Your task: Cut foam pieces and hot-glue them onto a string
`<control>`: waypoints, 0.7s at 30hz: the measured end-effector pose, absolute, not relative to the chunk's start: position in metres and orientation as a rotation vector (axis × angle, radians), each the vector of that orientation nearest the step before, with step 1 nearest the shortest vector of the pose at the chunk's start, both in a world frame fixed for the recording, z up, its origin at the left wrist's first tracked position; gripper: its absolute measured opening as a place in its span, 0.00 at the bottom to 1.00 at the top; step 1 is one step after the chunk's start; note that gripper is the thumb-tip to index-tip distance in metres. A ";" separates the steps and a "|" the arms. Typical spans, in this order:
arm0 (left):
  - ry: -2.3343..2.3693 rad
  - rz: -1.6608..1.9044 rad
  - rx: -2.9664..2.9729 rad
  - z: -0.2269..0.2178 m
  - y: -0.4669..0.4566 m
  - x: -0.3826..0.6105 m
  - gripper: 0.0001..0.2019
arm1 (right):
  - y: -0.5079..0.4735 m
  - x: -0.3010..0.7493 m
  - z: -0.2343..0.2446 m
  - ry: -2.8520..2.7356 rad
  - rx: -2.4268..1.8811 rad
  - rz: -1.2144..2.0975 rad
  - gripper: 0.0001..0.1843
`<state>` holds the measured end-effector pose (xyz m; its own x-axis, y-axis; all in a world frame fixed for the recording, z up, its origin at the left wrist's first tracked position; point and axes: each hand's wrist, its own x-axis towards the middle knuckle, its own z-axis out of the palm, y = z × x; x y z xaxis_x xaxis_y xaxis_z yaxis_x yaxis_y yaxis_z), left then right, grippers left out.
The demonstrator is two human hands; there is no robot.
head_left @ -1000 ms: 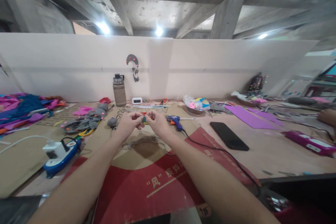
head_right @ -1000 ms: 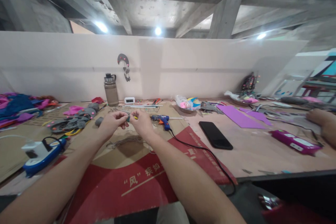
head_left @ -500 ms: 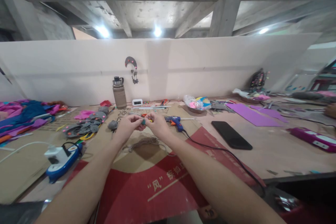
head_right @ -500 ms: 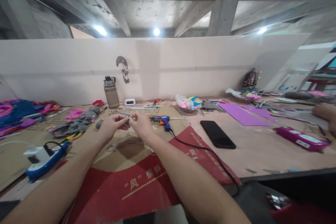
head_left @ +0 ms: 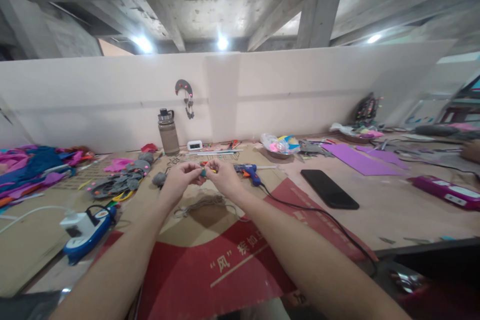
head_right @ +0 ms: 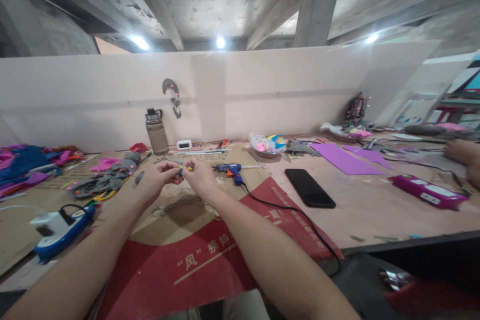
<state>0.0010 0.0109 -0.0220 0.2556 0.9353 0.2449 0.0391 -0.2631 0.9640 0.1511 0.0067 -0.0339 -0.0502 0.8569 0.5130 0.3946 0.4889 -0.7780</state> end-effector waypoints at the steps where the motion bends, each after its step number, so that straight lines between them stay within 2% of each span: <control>1: 0.925 1.160 1.547 -0.022 0.011 0.001 0.12 | 0.007 0.151 -0.034 -1.659 -1.085 0.534 0.06; 11: 0.868 1.144 1.463 -0.022 0.009 0.000 0.10 | 0.006 0.150 -0.036 -1.663 -1.073 0.535 0.07; 21: 0.893 1.164 1.441 -0.019 0.007 0.001 0.12 | 0.007 0.154 -0.033 -1.664 -1.057 0.564 0.07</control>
<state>0.0011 0.0074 -0.0190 0.2532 0.9470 0.1975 -0.0541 -0.1900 0.9803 0.1537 0.0071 -0.0328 -0.0727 0.8555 0.5127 0.3672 0.5009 -0.7837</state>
